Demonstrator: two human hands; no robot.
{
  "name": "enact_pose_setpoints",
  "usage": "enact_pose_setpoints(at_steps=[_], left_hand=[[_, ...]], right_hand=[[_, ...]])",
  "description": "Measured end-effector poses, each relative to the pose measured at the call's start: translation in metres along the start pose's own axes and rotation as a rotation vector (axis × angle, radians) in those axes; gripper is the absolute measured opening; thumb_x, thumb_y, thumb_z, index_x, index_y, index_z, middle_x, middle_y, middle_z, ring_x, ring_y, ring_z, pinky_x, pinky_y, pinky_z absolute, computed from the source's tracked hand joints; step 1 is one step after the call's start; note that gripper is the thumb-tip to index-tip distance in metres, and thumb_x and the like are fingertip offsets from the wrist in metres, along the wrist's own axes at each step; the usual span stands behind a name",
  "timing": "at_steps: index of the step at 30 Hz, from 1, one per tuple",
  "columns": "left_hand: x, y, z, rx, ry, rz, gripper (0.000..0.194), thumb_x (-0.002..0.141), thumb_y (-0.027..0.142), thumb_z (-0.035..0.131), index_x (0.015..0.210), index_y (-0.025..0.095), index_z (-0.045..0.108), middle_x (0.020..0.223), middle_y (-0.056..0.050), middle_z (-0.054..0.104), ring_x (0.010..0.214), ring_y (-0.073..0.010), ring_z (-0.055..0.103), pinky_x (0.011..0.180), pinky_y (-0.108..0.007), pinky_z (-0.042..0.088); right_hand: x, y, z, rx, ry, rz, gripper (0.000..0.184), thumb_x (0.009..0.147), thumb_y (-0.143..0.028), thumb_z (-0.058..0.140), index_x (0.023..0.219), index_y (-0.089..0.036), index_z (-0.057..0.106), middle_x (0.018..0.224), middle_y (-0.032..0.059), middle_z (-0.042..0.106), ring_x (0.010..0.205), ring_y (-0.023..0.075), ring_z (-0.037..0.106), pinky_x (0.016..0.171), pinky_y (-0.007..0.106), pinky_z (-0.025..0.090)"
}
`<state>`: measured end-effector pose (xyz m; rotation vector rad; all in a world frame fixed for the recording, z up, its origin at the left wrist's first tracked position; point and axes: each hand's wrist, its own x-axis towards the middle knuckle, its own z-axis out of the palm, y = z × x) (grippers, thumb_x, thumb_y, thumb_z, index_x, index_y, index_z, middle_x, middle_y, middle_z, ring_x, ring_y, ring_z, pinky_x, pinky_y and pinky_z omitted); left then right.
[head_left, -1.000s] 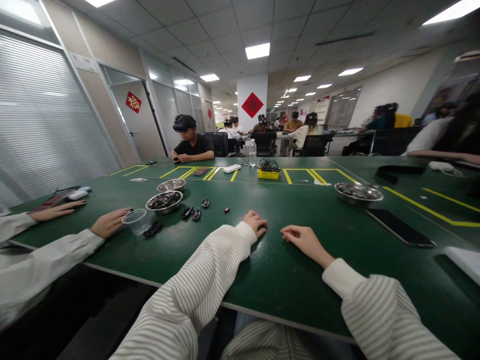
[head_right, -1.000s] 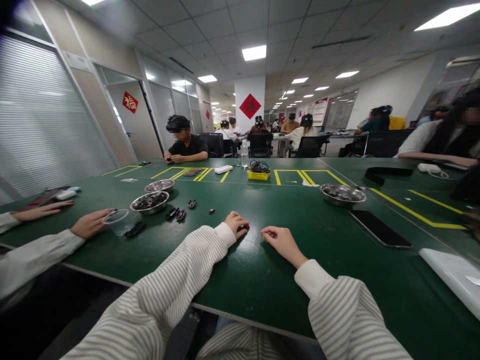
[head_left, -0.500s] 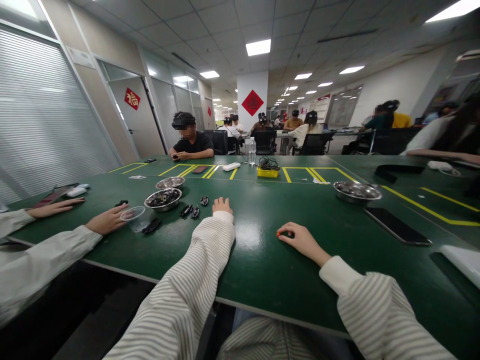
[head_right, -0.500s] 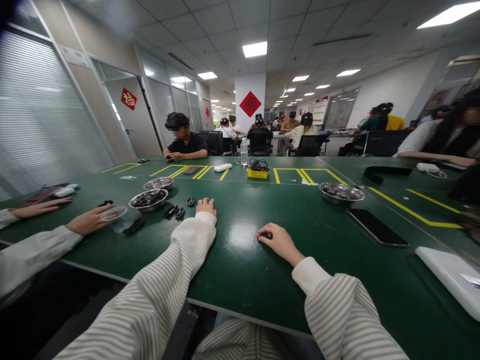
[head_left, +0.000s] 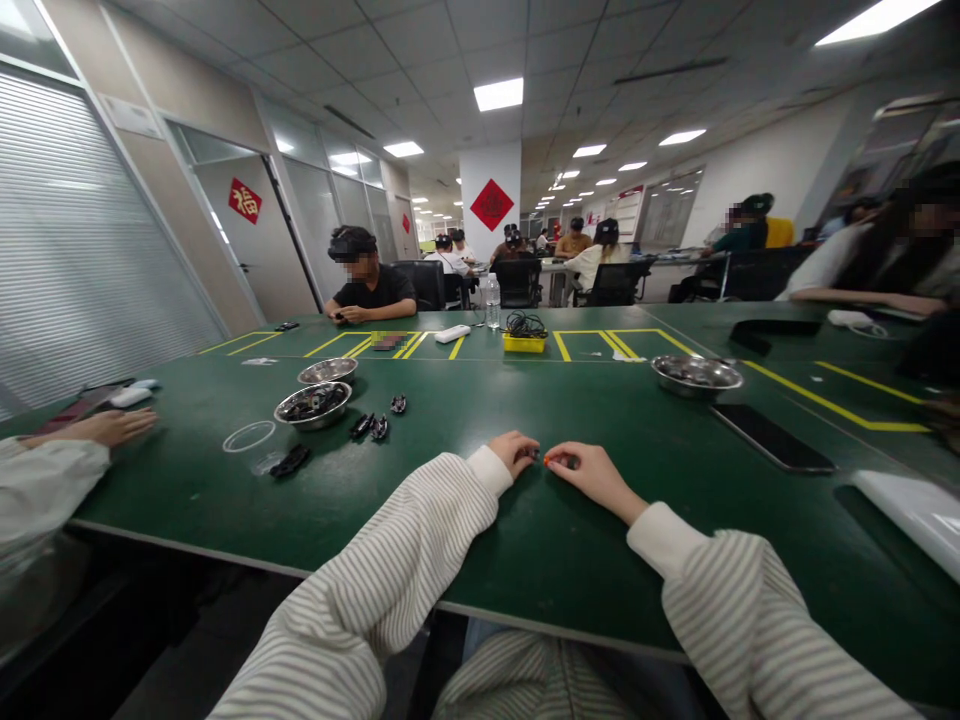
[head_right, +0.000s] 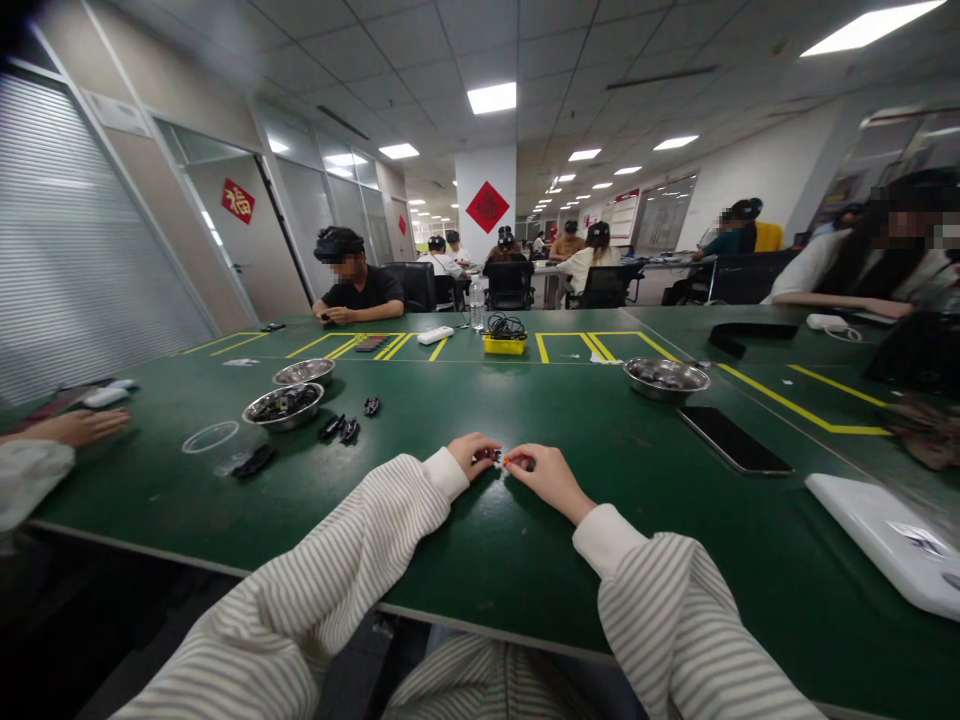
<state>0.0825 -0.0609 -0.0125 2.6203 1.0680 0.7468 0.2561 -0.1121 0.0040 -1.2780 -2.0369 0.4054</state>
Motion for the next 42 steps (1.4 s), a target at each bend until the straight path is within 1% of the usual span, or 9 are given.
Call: enact_pose_setpoints(at_steps=[3,9,16,26,29,33,37,40,42], left_hand=[[-0.002,0.01,0.001,-0.049,0.064,0.041,0.023,0.066,0.011,0.052,0.088,0.015,0.058,0.072,-0.001,0.052,0.063,-0.0078,0.049,0.064,-0.019,0.042],[-0.003,0.011,-0.002,-0.081,0.161,0.043,0.018,0.066,0.013,0.053,0.083,0.015,0.06,0.071,-0.001,0.052,0.061,-0.0069,0.049,0.062,-0.019,0.043],[-0.006,0.015,-0.004,-0.163,0.135,0.084,0.017,0.068,0.019,0.054,0.083,0.016,0.061,0.074,-0.001,0.055,0.058,-0.0059,0.051,0.06,-0.018,0.044],[-0.007,0.015,-0.006,-0.14,0.161,0.103,0.018,0.069,0.021,0.054,0.085,0.016,0.06,0.077,-0.003,0.059,0.063,-0.0077,0.053,0.063,-0.02,0.044],[-0.007,0.015,-0.006,-0.132,0.153,0.127,0.019,0.068,0.02,0.054,0.085,0.015,0.06,0.077,-0.003,0.059,0.066,-0.0082,0.052,0.065,-0.02,0.043],[-0.008,0.015,-0.006,-0.141,0.139,0.137,0.033,0.067,0.018,0.055,0.1,0.015,0.053,0.076,-0.001,0.057,0.064,-0.0077,0.051,0.065,-0.019,0.043],[-0.007,0.013,-0.003,-0.089,0.095,0.15,0.022,0.071,0.02,0.051,0.092,0.018,0.058,0.079,-0.001,0.055,0.064,-0.0072,0.051,0.066,-0.019,0.043],[-0.003,0.004,-0.003,0.005,0.075,0.09,0.021,0.073,0.022,0.049,0.091,0.021,0.059,0.079,-0.001,0.054,0.067,-0.008,0.051,0.067,-0.019,0.042],[0.001,-0.011,-0.007,0.111,0.08,-0.014,0.022,0.073,0.022,0.049,0.092,0.022,0.059,0.081,-0.002,0.053,0.073,-0.0101,0.051,0.07,-0.02,0.041]], right_hand=[[0.0,-0.005,-0.001,0.044,0.019,0.018,0.021,0.069,-0.031,0.051,0.078,-0.017,0.063,0.068,0.0023,0.064,0.055,0.0111,0.054,0.051,0.021,0.04],[-0.001,-0.006,-0.003,0.091,0.093,0.039,0.021,0.068,-0.03,0.052,0.077,-0.016,0.063,0.064,0.0029,0.063,0.055,0.012,0.055,0.05,0.02,0.043],[-0.002,-0.003,-0.001,0.232,0.037,0.061,0.023,0.066,-0.034,0.055,0.075,-0.014,0.063,0.067,0.0048,0.065,0.059,0.0144,0.059,0.055,0.023,0.047],[-0.001,0.001,0.001,0.441,-0.01,0.125,0.031,0.063,-0.038,0.057,0.078,-0.011,0.061,0.069,0.0076,0.064,0.059,0.0163,0.06,0.053,0.026,0.049],[-0.002,0.0,0.0,0.401,0.0,0.128,0.028,0.064,-0.036,0.057,0.076,-0.011,0.062,0.068,0.0072,0.064,0.058,0.0161,0.06,0.051,0.025,0.047],[-0.002,-0.003,-0.002,0.264,0.068,0.089,0.022,0.064,-0.033,0.056,0.071,-0.013,0.062,0.065,0.005,0.064,0.056,0.0145,0.058,0.054,0.024,0.045],[-0.001,-0.002,-0.002,0.155,0.044,0.063,0.02,0.065,-0.033,0.055,0.067,-0.015,0.063,0.061,0.0032,0.063,0.054,0.0137,0.057,0.053,0.023,0.043],[0.0,0.0,-0.001,0.125,-0.016,0.072,0.023,0.068,-0.032,0.051,0.079,-0.016,0.065,0.063,0.0028,0.064,0.054,0.0131,0.057,0.054,0.023,0.043],[0.0,0.001,-0.001,0.104,-0.057,0.073,0.025,0.069,-0.03,0.05,0.085,-0.017,0.064,0.065,0.0026,0.064,0.056,0.0129,0.057,0.056,0.023,0.043]])
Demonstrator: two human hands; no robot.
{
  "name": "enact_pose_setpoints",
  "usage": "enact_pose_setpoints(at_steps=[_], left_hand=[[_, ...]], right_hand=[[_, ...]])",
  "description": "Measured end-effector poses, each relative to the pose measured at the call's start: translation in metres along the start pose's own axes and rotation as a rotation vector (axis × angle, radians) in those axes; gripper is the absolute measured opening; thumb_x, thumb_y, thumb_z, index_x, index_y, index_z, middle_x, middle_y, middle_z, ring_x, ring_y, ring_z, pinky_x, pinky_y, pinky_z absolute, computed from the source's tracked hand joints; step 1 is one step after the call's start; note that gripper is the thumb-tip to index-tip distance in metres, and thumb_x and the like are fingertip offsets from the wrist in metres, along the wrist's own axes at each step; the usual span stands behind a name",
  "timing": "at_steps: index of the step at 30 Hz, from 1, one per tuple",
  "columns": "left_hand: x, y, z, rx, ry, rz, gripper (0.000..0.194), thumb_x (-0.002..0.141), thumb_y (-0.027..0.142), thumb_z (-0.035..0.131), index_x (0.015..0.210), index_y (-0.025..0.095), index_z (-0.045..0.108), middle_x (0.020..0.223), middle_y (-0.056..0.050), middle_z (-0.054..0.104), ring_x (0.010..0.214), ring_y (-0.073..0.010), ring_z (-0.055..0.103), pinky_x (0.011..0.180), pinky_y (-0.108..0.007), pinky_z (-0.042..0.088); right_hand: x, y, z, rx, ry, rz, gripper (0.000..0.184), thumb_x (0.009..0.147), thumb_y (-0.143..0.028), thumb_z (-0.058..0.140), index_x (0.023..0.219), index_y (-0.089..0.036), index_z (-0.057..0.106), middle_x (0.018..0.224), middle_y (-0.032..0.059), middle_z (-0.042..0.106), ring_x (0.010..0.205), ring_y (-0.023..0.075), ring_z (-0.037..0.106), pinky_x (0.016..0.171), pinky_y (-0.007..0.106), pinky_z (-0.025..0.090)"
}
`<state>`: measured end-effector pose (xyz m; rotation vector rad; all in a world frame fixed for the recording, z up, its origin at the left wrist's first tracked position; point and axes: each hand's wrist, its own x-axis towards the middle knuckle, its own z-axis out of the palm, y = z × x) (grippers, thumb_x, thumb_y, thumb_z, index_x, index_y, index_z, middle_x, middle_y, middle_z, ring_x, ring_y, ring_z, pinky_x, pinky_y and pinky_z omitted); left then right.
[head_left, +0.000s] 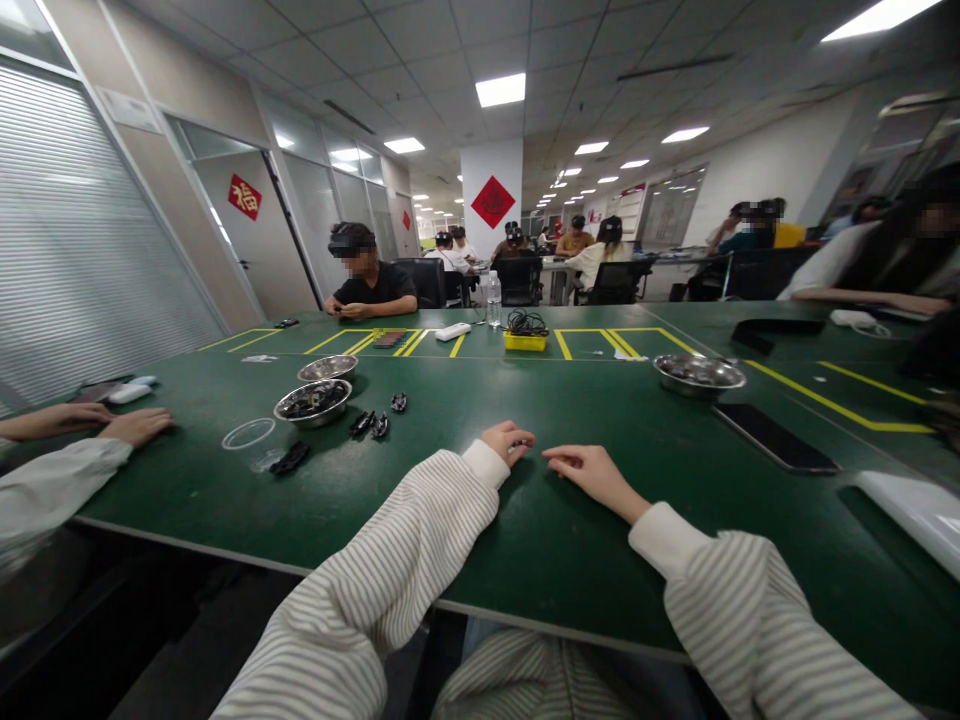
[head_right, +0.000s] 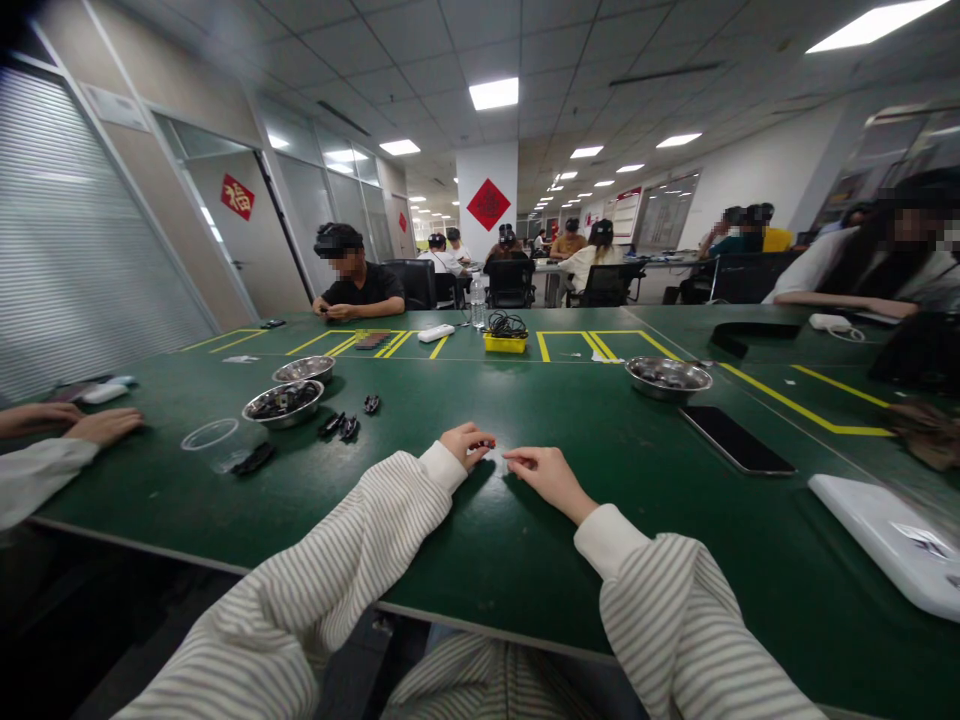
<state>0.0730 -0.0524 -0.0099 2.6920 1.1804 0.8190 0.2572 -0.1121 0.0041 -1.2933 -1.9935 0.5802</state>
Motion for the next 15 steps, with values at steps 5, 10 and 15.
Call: enact_pose_setpoints(at_steps=[5,10,15], left_hand=[[0.009,-0.056,-0.022,0.267,-0.043,-0.399,0.023,0.073,0.022,0.047,0.093,0.023,0.059,0.086,-0.003,0.052,0.083,-0.0143,0.05,0.074,-0.023,0.039],[0.008,-0.088,-0.037,0.383,-0.154,-0.592,0.025,0.075,0.025,0.043,0.094,0.026,0.059,0.086,-0.004,0.051,0.084,-0.0163,0.049,0.07,-0.023,0.039],[0.005,-0.082,-0.037,0.431,-0.158,-0.606,0.033,0.076,0.026,0.04,0.109,0.029,0.047,0.095,-0.007,0.049,0.091,-0.0212,0.045,0.07,-0.029,0.038]], right_hand=[[0.0,-0.002,-0.001,0.001,-0.032,-0.009,0.025,0.07,-0.025,0.046,0.087,-0.017,0.063,0.067,0.0023,0.064,0.058,0.0122,0.057,0.056,0.022,0.042],[0.0,-0.001,-0.001,0.03,-0.048,-0.021,0.026,0.07,-0.022,0.045,0.089,-0.016,0.061,0.067,0.0023,0.064,0.058,0.0119,0.056,0.057,0.023,0.043],[0.0,0.001,0.0,0.075,-0.041,-0.018,0.034,0.07,-0.02,0.045,0.103,-0.016,0.053,0.071,0.0025,0.063,0.054,0.0106,0.055,0.056,0.023,0.043]])
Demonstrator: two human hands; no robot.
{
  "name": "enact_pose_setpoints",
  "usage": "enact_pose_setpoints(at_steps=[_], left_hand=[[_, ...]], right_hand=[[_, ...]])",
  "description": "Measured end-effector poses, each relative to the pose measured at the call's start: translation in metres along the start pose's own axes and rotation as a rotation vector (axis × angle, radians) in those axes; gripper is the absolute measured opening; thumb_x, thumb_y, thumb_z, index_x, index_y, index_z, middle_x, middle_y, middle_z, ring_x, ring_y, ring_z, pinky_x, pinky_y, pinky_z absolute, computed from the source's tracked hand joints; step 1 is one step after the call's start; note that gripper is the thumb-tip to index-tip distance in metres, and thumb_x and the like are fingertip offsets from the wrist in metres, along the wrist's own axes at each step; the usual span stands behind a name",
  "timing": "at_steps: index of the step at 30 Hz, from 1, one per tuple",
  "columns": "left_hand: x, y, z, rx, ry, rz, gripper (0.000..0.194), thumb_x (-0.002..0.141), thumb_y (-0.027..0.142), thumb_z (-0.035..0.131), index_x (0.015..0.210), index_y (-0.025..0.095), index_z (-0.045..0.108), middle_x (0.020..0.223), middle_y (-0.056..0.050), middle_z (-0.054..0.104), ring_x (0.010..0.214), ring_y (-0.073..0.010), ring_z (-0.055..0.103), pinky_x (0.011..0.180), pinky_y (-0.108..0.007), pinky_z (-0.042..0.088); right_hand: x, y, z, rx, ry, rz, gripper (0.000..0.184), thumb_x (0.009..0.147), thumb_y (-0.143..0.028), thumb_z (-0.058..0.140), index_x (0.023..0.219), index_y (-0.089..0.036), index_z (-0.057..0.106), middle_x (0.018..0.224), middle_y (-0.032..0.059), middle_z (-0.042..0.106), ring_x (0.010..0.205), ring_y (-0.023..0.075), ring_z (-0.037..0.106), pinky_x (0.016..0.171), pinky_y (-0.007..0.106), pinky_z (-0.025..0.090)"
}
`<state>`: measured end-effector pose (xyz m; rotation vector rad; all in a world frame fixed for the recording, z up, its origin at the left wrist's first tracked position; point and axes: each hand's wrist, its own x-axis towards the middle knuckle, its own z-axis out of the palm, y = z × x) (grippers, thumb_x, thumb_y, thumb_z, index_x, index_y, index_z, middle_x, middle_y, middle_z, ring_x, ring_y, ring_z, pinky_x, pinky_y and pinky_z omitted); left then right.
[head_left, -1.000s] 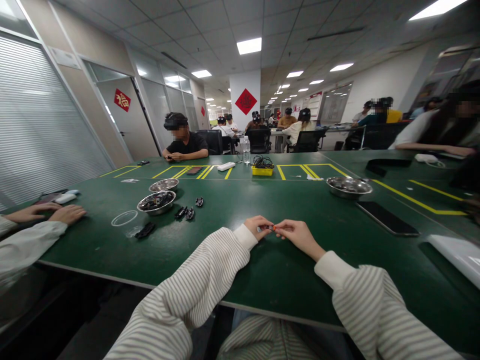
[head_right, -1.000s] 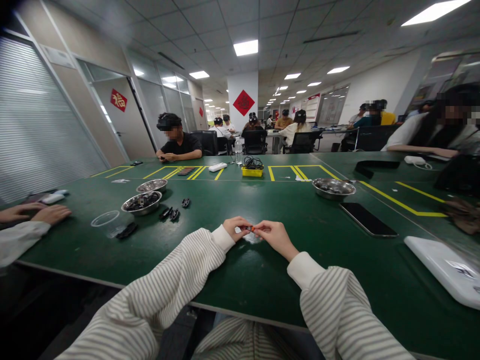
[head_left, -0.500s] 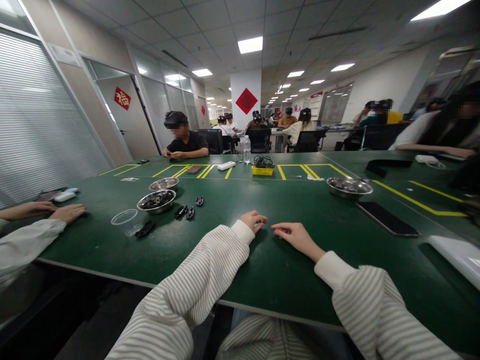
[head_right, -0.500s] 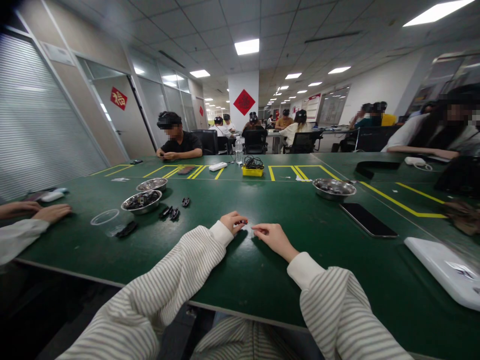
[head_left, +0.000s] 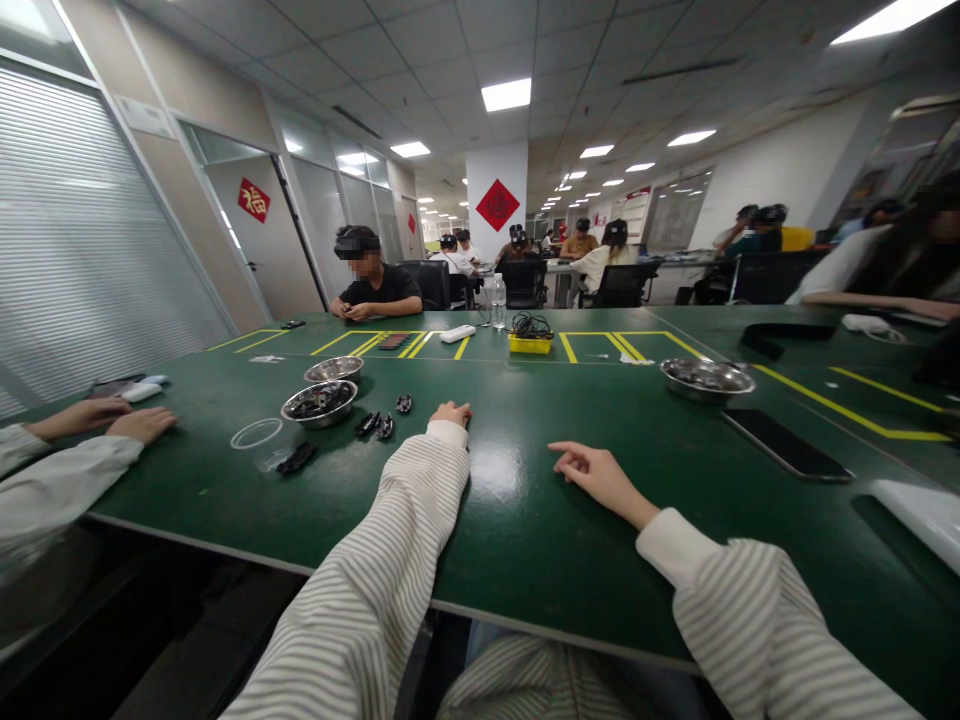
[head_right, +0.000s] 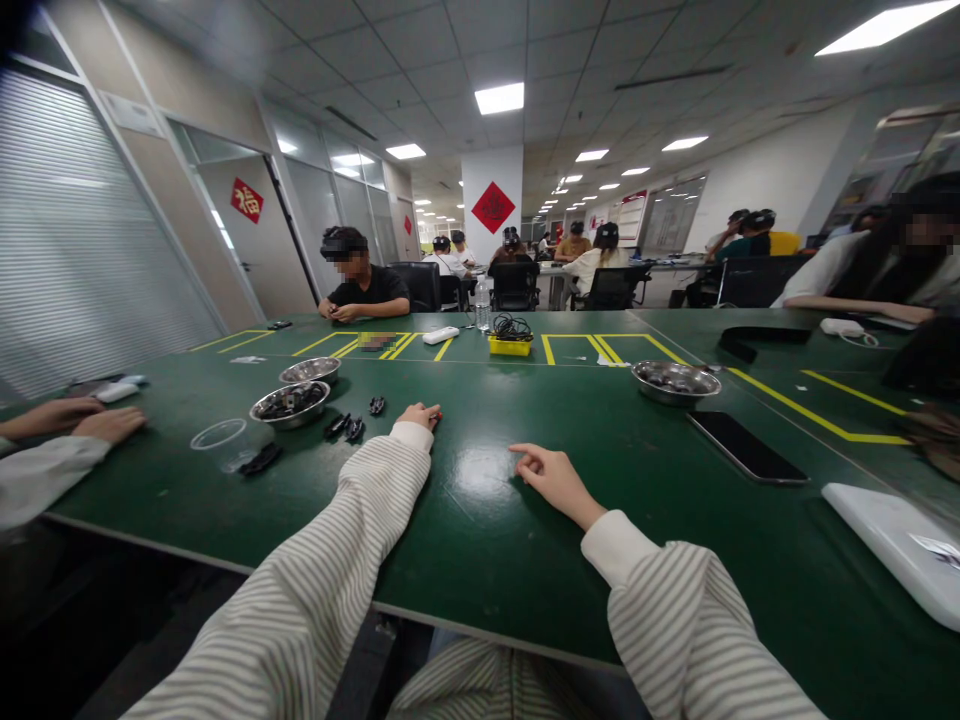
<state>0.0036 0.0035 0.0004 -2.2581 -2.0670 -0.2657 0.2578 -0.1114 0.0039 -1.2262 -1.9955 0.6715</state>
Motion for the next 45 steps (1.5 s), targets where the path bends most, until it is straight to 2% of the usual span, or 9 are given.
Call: enact_pose_setpoints(at_steps=[5,12,23,26,31,33,35,39,45], left_hand=[[-0.007,0.001,-0.002,-0.006,0.076,-0.08,0.044,0.074,0.027,0.044,0.117,0.021,0.037,0.105,-0.01,0.045,0.099,-0.025,0.037,0.076,-0.033,0.036],[-0.006,0.006,0.009,-0.097,0.11,0.191,0.029,0.071,0.032,0.05,0.099,0.027,0.053,0.102,-0.002,0.052,0.105,-0.0237,0.028,0.085,-0.037,0.027],[-0.071,0.091,0.012,-0.285,0.048,0.753,0.056,0.065,0.046,0.052,0.117,0.028,0.039,0.108,-0.004,0.049,0.103,-0.0258,0.031,0.083,-0.042,0.028],[-0.067,0.09,0.008,-0.266,0.104,0.672,0.057,0.067,0.045,0.05,0.119,0.027,0.035,0.111,-0.004,0.047,0.103,-0.0256,0.031,0.084,-0.042,0.028],[-0.036,0.044,-0.003,-0.055,0.267,0.128,0.047,0.07,0.03,0.049,0.115,0.02,0.039,0.117,-0.007,0.038,0.108,-0.0265,0.025,0.086,-0.04,0.027],[-0.024,0.023,-0.004,0.001,0.217,-0.083,0.041,0.071,0.028,0.047,0.11,0.017,0.042,0.115,-0.009,0.038,0.106,-0.0265,0.029,0.082,-0.039,0.031],[-0.016,0.008,-0.003,0.018,0.12,-0.188,0.032,0.075,0.029,0.042,0.103,0.015,0.048,0.109,-0.011,0.042,0.101,-0.0259,0.035,0.078,-0.037,0.035],[-0.01,0.009,0.002,-0.023,0.013,-0.056,0.025,0.078,0.026,0.038,0.093,0.015,0.055,0.099,-0.01,0.047,0.095,-0.022,0.041,0.078,-0.032,0.037],[-0.034,0.054,0.011,-0.2,0.036,0.368,0.021,0.074,0.027,0.047,0.089,0.018,0.058,0.088,-0.005,0.052,0.085,-0.0164,0.046,0.078,-0.026,0.038]], right_hand=[[0.001,0.002,0.0,0.016,-0.012,0.008,0.039,0.069,-0.019,0.045,0.108,-0.017,0.049,0.071,0.0021,0.062,0.055,0.0102,0.055,0.055,0.023,0.043],[0.0,0.002,0.0,0.001,-0.012,-0.001,0.036,0.069,-0.02,0.045,0.104,-0.017,0.052,0.071,0.002,0.062,0.054,0.0104,0.054,0.056,0.023,0.043],[0.003,0.007,-0.009,-0.18,0.124,0.024,0.03,0.064,-0.019,0.048,0.092,-0.017,0.059,0.074,0.0023,0.062,0.064,0.0129,0.055,0.061,0.024,0.042],[0.003,0.006,-0.012,-0.222,0.103,0.022,0.031,0.062,-0.014,0.046,0.09,-0.016,0.06,0.078,0.0029,0.062,0.064,0.0122,0.054,0.061,0.024,0.041],[0.002,0.005,-0.015,-0.282,0.013,-0.018,0.029,0.062,-0.018,0.049,0.089,-0.018,0.061,0.083,0.0032,0.06,0.064,0.0123,0.052,0.062,0.025,0.041],[0.001,0.006,-0.016,-0.298,-0.02,-0.037,0.025,0.063,-0.021,0.051,0.085,-0.018,0.062,0.083,0.0033,0.06,0.065,0.0126,0.052,0.061,0.025,0.041],[0.002,0.007,-0.016,-0.301,-0.042,-0.072,0.019,0.065,-0.025,0.052,0.08,-0.018,0.063,0.082,0.0034,0.06,0.066,0.0131,0.052,0.062,0.025,0.041],[0.001,0.006,-0.015,-0.314,-0.055,-0.13,0.017,0.068,-0.031,0.052,0.074,-0.02,0.063,0.079,0.0033,0.06,0.069,0.0142,0.052,0.063,0.026,0.04],[0.001,0.005,-0.009,-0.361,-0.023,-0.132,0.017,0.068,-0.033,0.052,0.071,-0.02,0.064,0.077,0.003,0.06,0.07,0.0145,0.052,0.064,0.026,0.04]])
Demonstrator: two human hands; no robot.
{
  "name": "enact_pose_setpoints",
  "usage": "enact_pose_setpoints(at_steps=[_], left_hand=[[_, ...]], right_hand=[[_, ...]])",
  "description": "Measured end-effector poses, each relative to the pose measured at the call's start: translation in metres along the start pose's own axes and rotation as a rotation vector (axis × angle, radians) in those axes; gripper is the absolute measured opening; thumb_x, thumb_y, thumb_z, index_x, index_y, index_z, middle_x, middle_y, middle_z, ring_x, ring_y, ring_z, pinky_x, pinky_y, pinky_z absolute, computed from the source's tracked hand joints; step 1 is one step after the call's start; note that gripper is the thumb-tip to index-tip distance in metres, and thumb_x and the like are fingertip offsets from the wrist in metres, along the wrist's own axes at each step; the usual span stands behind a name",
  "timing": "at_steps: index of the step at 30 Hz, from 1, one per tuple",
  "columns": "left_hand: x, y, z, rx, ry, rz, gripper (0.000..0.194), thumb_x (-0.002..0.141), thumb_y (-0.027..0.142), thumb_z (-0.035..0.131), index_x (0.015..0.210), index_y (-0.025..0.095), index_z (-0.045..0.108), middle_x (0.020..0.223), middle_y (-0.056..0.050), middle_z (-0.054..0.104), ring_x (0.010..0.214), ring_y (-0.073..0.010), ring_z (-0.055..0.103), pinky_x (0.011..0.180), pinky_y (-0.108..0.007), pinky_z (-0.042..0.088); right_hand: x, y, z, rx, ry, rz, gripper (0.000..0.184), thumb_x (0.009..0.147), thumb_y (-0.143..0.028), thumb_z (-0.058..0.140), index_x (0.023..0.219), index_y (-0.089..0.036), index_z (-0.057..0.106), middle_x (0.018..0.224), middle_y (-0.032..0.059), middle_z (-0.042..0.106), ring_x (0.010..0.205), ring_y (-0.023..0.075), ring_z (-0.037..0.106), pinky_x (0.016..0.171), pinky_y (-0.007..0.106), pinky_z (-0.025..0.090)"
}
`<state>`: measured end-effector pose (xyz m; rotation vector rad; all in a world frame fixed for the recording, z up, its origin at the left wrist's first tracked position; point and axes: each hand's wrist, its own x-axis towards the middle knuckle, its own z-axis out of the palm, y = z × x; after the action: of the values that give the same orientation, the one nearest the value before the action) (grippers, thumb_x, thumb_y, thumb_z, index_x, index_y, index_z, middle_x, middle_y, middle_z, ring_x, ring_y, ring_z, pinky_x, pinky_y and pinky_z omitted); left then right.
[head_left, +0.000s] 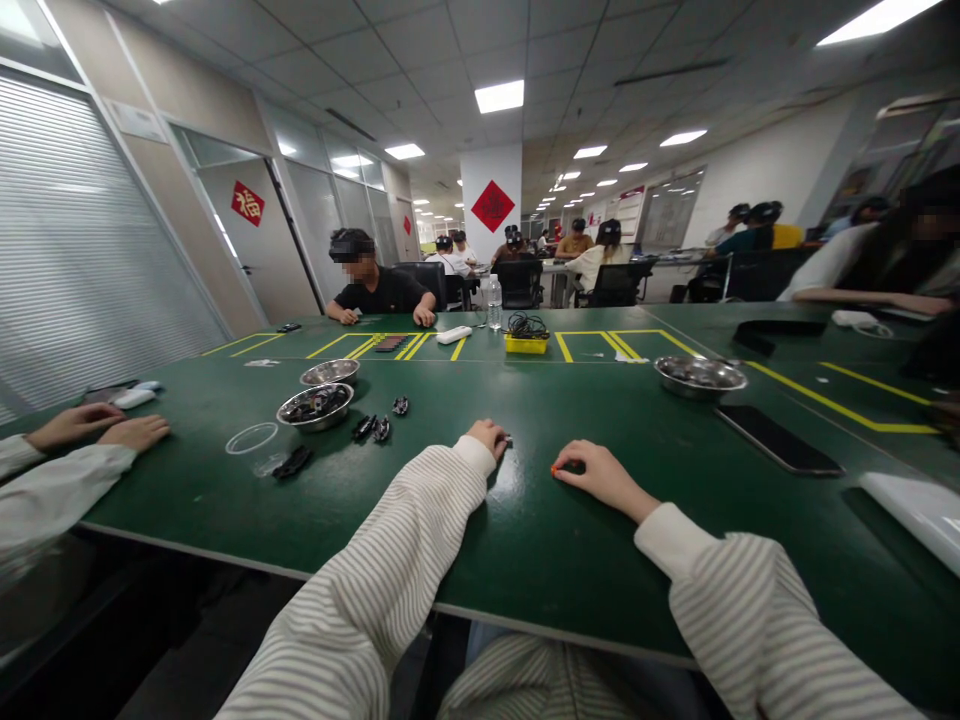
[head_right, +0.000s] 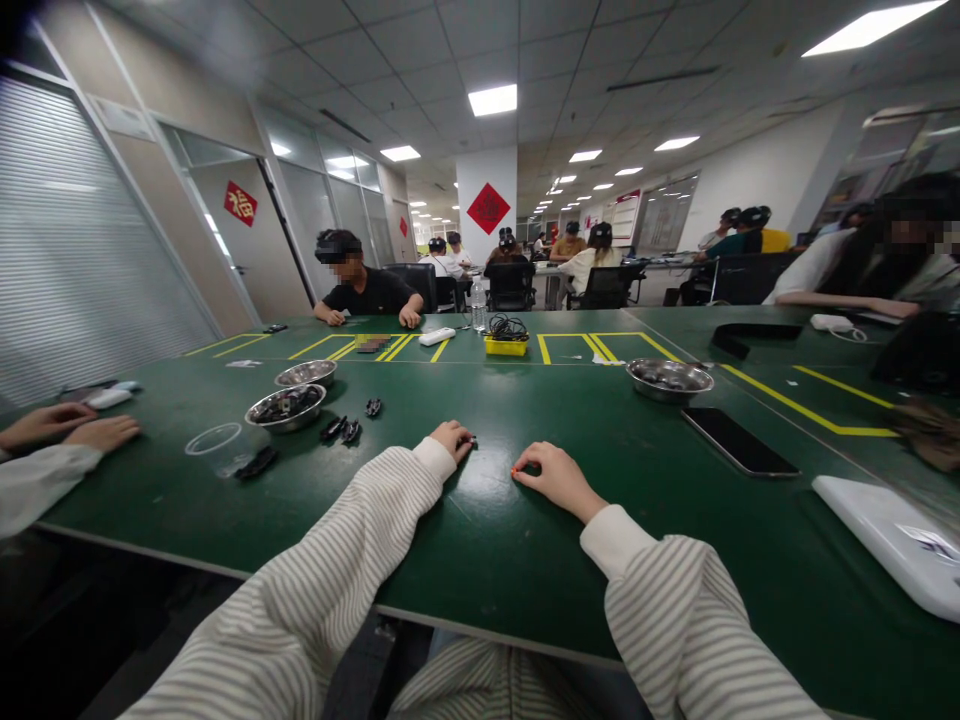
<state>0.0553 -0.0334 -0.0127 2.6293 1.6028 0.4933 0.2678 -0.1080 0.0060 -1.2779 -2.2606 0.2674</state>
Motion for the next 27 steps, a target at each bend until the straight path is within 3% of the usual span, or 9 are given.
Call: enact_pose_setpoints(at_steps=[4,8,20,27], left_hand=[[-0.01,0.028,0.005,-0.098,0.0,0.209,0.021,0.072,0.032,0.05,0.084,0.018,0.059,0.082,-0.004,0.054,0.079,-0.0149,0.048,0.074,-0.026,0.039],[-0.014,0.04,0.005,-0.163,0.001,0.284,0.019,0.072,0.032,0.051,0.081,0.018,0.06,0.078,-0.003,0.054,0.075,-0.0134,0.048,0.07,-0.025,0.04],[-0.018,0.043,-0.003,-0.25,0.139,0.426,0.018,0.072,0.029,0.051,0.082,0.017,0.059,0.076,-0.003,0.056,0.072,-0.012,0.049,0.069,-0.024,0.04],[-0.019,0.044,-0.005,-0.259,0.165,0.448,0.019,0.072,0.031,0.052,0.081,0.016,0.058,0.074,-0.003,0.057,0.071,-0.0118,0.049,0.069,-0.024,0.041]], right_hand=[[0.0,-0.001,0.002,-0.018,0.026,0.016,0.018,0.069,-0.033,0.052,0.072,-0.02,0.064,0.074,0.0033,0.06,0.069,0.0145,0.052,0.064,0.026,0.039],[0.0,-0.002,0.003,0.018,0.055,0.047,0.019,0.069,-0.033,0.051,0.074,-0.019,0.064,0.071,0.0029,0.061,0.064,0.0135,0.052,0.06,0.024,0.039],[-0.002,-0.013,0.002,0.184,0.137,0.105,0.019,0.068,-0.033,0.054,0.073,-0.018,0.065,0.064,0.0018,0.064,0.053,0.012,0.054,0.05,0.021,0.04],[-0.002,-0.01,0.004,0.346,0.13,0.116,0.023,0.067,-0.034,0.053,0.077,-0.016,0.065,0.071,0.0041,0.066,0.061,0.0151,0.059,0.056,0.023,0.044]])
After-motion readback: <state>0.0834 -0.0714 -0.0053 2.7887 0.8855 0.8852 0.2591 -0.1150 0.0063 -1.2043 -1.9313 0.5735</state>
